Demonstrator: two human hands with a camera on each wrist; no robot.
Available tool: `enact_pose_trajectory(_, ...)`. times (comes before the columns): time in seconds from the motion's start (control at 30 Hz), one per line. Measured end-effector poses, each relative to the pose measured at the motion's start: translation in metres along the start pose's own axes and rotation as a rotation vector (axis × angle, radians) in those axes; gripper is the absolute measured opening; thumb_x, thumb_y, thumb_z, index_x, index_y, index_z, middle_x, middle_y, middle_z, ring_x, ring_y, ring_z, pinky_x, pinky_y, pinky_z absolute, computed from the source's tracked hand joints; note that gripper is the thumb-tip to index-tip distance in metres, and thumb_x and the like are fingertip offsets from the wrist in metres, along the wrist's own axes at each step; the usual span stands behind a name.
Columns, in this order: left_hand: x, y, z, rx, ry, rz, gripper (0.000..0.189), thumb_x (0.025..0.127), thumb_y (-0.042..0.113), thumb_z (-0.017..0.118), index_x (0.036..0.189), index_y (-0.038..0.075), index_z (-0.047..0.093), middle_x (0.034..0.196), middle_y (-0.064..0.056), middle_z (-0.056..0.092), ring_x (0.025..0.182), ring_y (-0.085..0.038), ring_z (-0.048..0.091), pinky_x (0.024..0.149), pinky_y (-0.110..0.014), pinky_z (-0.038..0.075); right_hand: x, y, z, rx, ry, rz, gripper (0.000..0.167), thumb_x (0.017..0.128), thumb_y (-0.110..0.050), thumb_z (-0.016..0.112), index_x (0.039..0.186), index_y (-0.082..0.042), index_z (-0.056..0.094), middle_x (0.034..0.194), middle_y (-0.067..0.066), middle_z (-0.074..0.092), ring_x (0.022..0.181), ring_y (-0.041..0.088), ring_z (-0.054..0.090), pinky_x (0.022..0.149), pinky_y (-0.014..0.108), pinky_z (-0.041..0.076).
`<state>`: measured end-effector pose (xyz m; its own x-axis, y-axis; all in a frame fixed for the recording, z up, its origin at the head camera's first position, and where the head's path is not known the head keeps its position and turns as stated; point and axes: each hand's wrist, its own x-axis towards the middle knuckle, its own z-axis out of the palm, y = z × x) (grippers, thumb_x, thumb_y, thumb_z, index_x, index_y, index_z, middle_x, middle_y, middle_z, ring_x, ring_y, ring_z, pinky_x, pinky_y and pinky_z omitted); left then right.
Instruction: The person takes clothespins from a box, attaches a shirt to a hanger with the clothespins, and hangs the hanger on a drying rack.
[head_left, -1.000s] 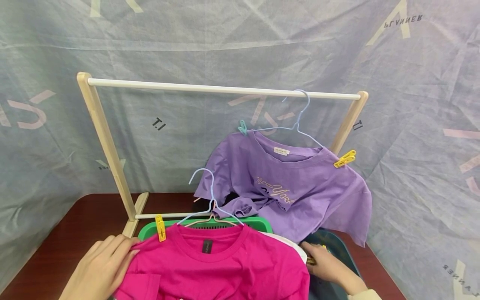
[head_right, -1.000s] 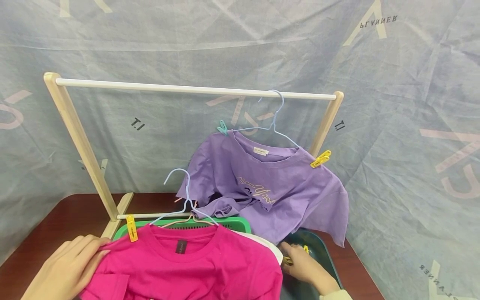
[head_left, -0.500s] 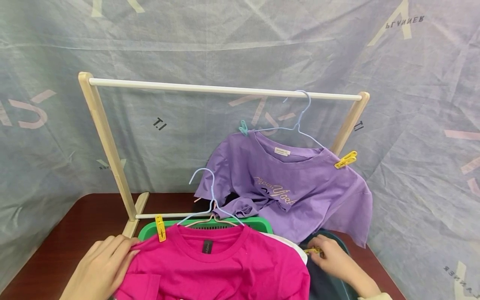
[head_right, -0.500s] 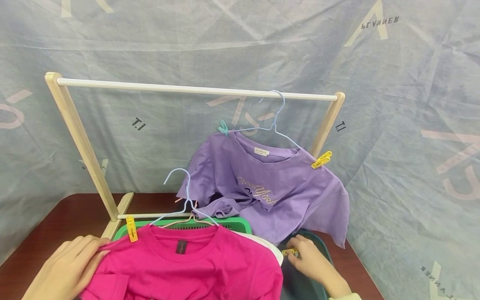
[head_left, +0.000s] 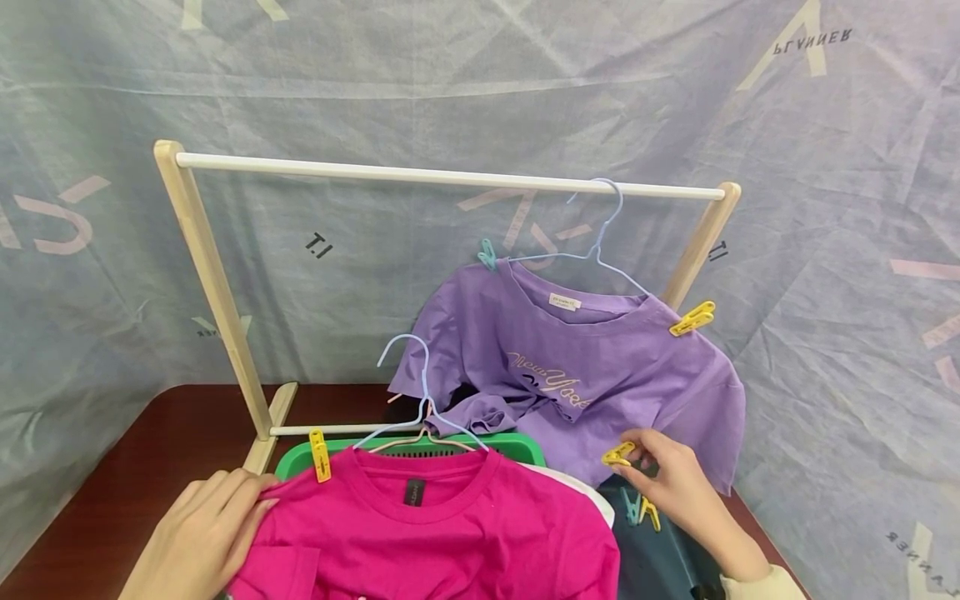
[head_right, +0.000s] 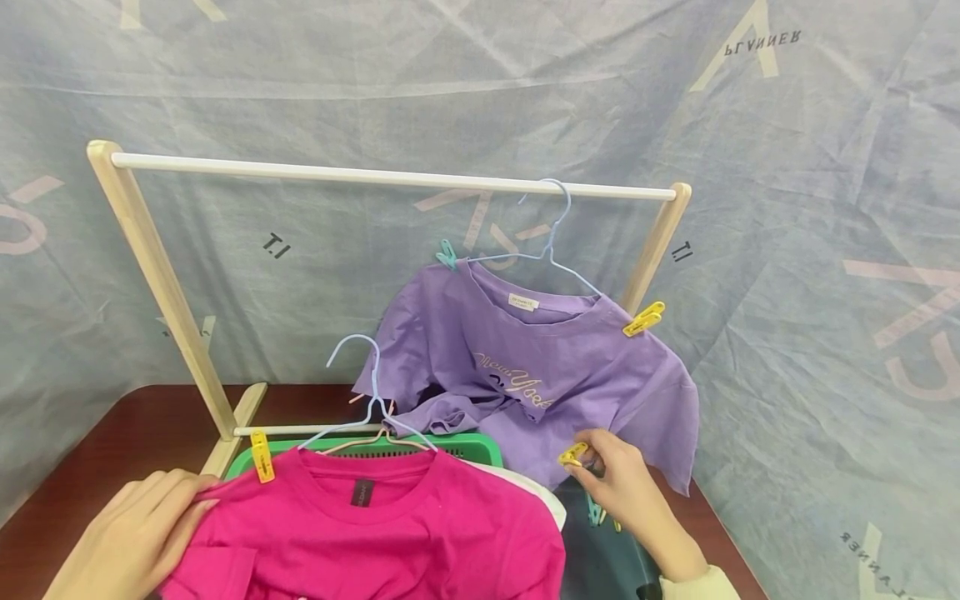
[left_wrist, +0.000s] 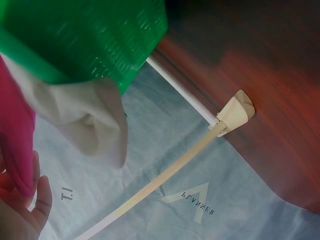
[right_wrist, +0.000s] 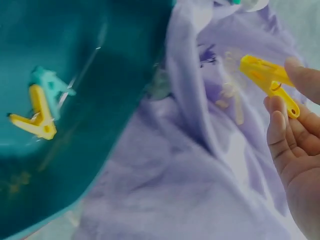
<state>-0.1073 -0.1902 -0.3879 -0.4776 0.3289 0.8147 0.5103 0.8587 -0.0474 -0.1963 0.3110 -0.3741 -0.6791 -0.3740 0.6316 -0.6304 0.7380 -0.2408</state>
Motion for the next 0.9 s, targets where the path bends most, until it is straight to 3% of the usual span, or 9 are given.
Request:
enact_pose_trajectory(0.5, -0.002, -0.002, 0.002, 0.002, -0.002, 0.008, 0.044, 0.098, 0.037, 0.033, 0.087, 0.008, 0.063, 0.079, 0.001, 0.057, 0.071, -0.015, 0.049, 0.066, -0.027, 0.03, 0.031, -0.034, 0.0, 0.158, 0.027, -0.134, 0.04, 0.064, -0.001, 0.078, 0.099, -0.011, 0.062, 0.078, -0.008, 0.059, 0.069, -0.001, 0.051, 0.059, 0.012, 0.043)
enact_pose_trajectory(0.9, -0.001, -0.001, 0.001, 0.003, 0.003, 0.014, 0.045, 0.098, 0.038, 0.033, 0.087, 0.007, 0.063, 0.075, 0.001, 0.054, 0.068, -0.014, 0.046, 0.065, -0.026, 0.03, 0.04, -0.053, 0.011, 0.239, 0.001, -0.154, 0.03, 0.062, -0.002, 0.078, 0.086, -0.009, 0.061, 0.079, -0.002, 0.062, 0.066, 0.0, 0.049, 0.062, 0.01, 0.039)
